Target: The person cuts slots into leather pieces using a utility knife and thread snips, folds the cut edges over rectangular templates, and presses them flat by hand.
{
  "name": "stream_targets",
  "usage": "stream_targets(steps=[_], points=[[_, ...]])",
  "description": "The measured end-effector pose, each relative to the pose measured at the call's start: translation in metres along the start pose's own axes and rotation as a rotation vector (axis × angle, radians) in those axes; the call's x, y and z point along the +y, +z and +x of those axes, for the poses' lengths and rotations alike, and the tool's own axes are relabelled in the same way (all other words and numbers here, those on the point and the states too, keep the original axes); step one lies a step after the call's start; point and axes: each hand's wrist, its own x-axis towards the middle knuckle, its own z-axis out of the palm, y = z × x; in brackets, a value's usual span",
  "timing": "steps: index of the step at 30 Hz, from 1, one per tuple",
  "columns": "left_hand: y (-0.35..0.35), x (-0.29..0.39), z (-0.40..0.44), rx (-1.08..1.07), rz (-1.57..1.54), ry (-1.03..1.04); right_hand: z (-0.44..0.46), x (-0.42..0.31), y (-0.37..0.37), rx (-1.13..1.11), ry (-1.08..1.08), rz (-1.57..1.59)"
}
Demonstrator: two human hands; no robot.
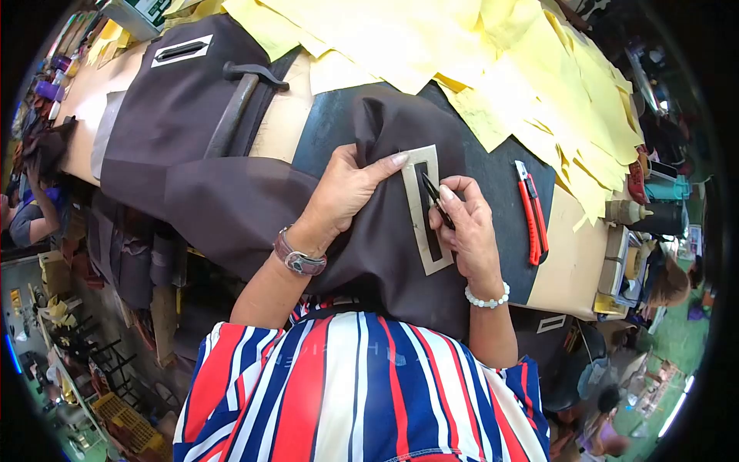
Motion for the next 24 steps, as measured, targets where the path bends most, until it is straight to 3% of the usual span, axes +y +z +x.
stream_targets(steps=[18, 21, 24], points=[[0.003, 0.002, -0.009, 0.014, 0.158, 0.089, 0.005, -0.001, 0.007, -0.007, 0.001, -0.014], [0.009, -0.001, -0.013, 0.042, 0.101, 0.062, 0.006, 0.012, 0.011, 0.045, -0.186, -0.111], [0.014, -0.013, -0.015, 0.107, 0.065, 0.082, -0.013, -0.002, 0.014, 0.123, -0.15, -0.295]])
